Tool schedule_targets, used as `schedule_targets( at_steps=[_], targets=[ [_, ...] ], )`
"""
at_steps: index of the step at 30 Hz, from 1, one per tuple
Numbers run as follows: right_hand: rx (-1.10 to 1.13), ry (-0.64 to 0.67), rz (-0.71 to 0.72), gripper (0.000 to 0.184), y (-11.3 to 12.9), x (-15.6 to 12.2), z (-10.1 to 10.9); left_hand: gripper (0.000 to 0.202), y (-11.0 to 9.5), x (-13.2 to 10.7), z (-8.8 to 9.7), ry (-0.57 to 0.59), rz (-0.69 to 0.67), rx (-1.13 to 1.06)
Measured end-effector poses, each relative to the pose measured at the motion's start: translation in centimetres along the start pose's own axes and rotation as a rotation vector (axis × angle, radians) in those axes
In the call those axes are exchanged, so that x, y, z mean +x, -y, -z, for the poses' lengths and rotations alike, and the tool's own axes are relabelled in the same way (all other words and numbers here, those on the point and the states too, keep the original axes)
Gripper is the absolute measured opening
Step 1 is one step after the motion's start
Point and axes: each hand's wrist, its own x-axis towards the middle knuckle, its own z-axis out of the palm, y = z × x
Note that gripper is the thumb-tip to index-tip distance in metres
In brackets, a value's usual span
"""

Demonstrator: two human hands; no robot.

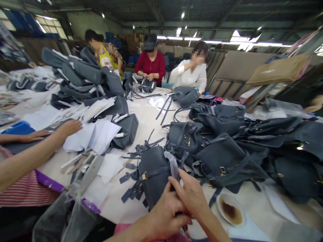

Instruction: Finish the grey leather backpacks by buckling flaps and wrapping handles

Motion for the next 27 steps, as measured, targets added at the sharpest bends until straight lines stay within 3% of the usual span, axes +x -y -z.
schedule_targets(
  at_steps=[2, 6, 8, 10, 12, 14, 16, 19, 22, 27],
  targets=[
    [0.146, 0.101, 0.017, 0.034, 0.1, 1.4, -0.1, 0.017, 0.1, -0.7, 1.4, -0.154, 0.034, -0.112],
    [0.440, 0.356, -0.038, 0.041, -0.4, 3.3, 1.3, 0.023, 2.5, -2.3, 6.6, -0.878, 0.249, -0.062],
    [0.529, 0.454, -0.059, 0.043, 0.0, 3.8, 2.2, 0.035, 4.3, -2.9, 9.3, -1.035, 0.368, -0.037],
    [0.632, 0.533, -0.036, 0.041, 0.9, 4.2, 2.9, 0.043, 5.5, -3.4, 11.3, -0.964, 0.441, -0.097],
    [0.722, 0.591, 0.009, 0.039, 1.8, 4.7, 3.4, 0.046, 5.5, -3.9, 12.2, -0.786, 0.448, -0.166],
    [0.768, 0.611, 0.035, 0.039, 2.1, 5.3, 3.6, 0.046, 4.7, -4.3, 12.2, -0.634, 0.426, -0.224],
    [0.778, 0.598, 0.044, 0.039, 1.7, 6.1, 3.4, 0.044, 3.7, -4.6, 11.7, -0.557, 0.418, -0.273],
    [0.630, 0.511, 0.086, 0.040, 0.2, 7.1, 2.2, 0.040, 3.2, -4.7, 10.8, -0.510, 0.466, -0.274],
    [0.412, 0.405, 0.116, 0.037, -0.4, 6.9, 0.8, 0.039, 4.1, -4.9, 10.3, -0.521, 0.535, -0.157],
    [0.220, 0.214, 0.185, 0.022, 1.5, 3.7, -0.4, 0.065, 6.0, -5.2, 11.7, -0.551, 0.558, 0.037]
  ],
)
